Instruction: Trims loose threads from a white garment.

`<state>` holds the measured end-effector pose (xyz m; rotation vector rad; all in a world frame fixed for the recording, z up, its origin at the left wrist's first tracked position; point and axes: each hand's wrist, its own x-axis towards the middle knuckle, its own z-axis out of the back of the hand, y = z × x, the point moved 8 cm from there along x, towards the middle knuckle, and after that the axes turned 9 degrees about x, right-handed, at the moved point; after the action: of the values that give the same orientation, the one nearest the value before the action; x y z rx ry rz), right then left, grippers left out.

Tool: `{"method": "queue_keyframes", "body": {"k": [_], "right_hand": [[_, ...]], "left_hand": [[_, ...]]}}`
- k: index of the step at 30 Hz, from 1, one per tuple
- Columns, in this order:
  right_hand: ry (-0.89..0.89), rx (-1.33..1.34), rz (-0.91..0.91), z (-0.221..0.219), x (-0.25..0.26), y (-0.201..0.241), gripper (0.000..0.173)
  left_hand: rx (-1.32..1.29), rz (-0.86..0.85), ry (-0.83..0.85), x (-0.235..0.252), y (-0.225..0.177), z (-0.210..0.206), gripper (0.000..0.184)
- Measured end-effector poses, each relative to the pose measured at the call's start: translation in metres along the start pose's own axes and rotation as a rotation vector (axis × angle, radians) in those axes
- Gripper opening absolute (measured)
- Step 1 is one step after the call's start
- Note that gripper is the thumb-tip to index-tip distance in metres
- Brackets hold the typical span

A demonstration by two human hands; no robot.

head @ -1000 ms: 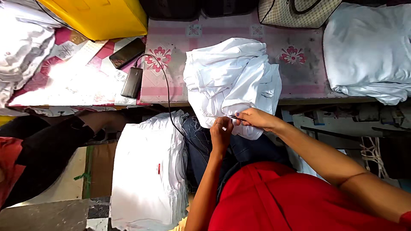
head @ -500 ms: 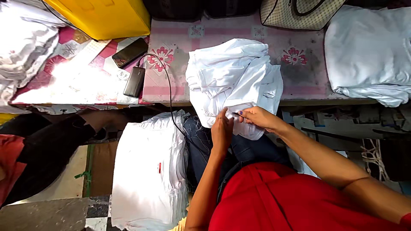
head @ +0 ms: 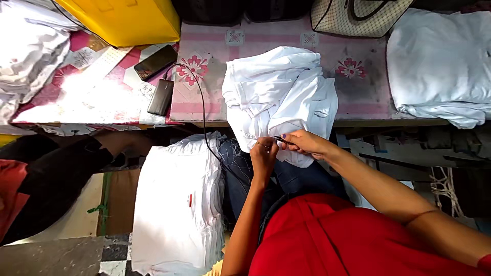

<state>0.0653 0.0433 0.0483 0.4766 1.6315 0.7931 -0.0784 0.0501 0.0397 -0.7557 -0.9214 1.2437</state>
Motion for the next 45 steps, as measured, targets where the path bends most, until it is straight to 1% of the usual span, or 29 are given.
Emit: {"method": "queue_keyframes", "body": {"k": [5, 6, 7, 9, 10, 11, 13, 15, 18, 20, 23, 28, 32, 35, 40, 45], "right_hand": [[-0.065, 0.007, 0.05, 0.002, 0.003, -0.001, 0.035], [-0.076, 0.002, 0.058, 0.002, 0.004, -0.002, 0.035], [-0.084, -0.003, 0.062, 0.003, 0.004, -0.002, 0.035], [-0.092, -0.025, 0.062, 0.006, -0.002, 0.0, 0.036], [-0.097, -0.027, 0.061, 0.008, -0.006, 0.002, 0.036], [-0.105, -0.024, 0.066, 0.01, -0.009, 0.003, 0.036], [-0.115, -0.004, 0.082, 0.012, -0.011, 0.004, 0.036], [-0.123, 0.015, 0.093, 0.014, -0.008, 0.004, 0.037], [-0.131, 0.029, 0.103, 0.015, -0.006, 0.004, 0.038], [-0.129, 0.034, 0.091, 0.018, -0.007, 0.002, 0.037], [-0.108, 0.052, 0.053, 0.02, -0.011, -0.004, 0.038], [0.017, 0.105, -0.012, 0.018, -0.013, -0.013, 0.04], [0.054, 0.11, -0.064, 0.011, -0.012, -0.021, 0.039], [0.079, 0.14, -0.05, 0.007, -0.008, -0.019, 0.039], [0.054, 0.133, 0.011, 0.005, -0.006, -0.012, 0.037], [-0.01, 0.145, 0.047, 0.003, -0.001, -0.015, 0.034]], "left_hand": [[0.0, -0.029, -0.022, -0.001, -0.001, -0.001, 0.009], [0.044, -0.024, 0.005, -0.002, 0.0, -0.002, 0.009], [0.13, 0.002, 0.082, -0.003, 0.0, -0.003, 0.01], [0.366, 0.105, 0.376, -0.006, -0.003, -0.005, 0.02], [0.433, 0.122, 0.44, -0.008, -0.009, -0.003, 0.023], [0.445, 0.092, 0.4, -0.009, -0.017, 0.001, 0.023], [0.399, -0.025, 0.199, -0.005, -0.028, 0.002, 0.021], [0.38, -0.143, 0.028, 0.0, -0.026, -0.009, 0.015], [0.42, -0.28, -0.114, 0.006, -0.019, -0.027, 0.007], [0.411, -0.298, -0.109, 0.008, -0.018, -0.029, 0.008], [0.298, -0.207, -0.017, 0.011, -0.01, -0.024, 0.007], [0.067, -0.07, 0.049, 0.002, 0.0, -0.014, 0.007], [-0.159, 0.053, 0.018, -0.006, 0.006, -0.009, 0.009], [-0.268, 0.17, 0.033, -0.007, 0.008, -0.011, 0.007], [-0.486, 0.312, 0.068, -0.009, 0.011, -0.015, 0.006], [-0.535, 0.319, 0.077, -0.01, 0.012, -0.016, 0.006]]}}
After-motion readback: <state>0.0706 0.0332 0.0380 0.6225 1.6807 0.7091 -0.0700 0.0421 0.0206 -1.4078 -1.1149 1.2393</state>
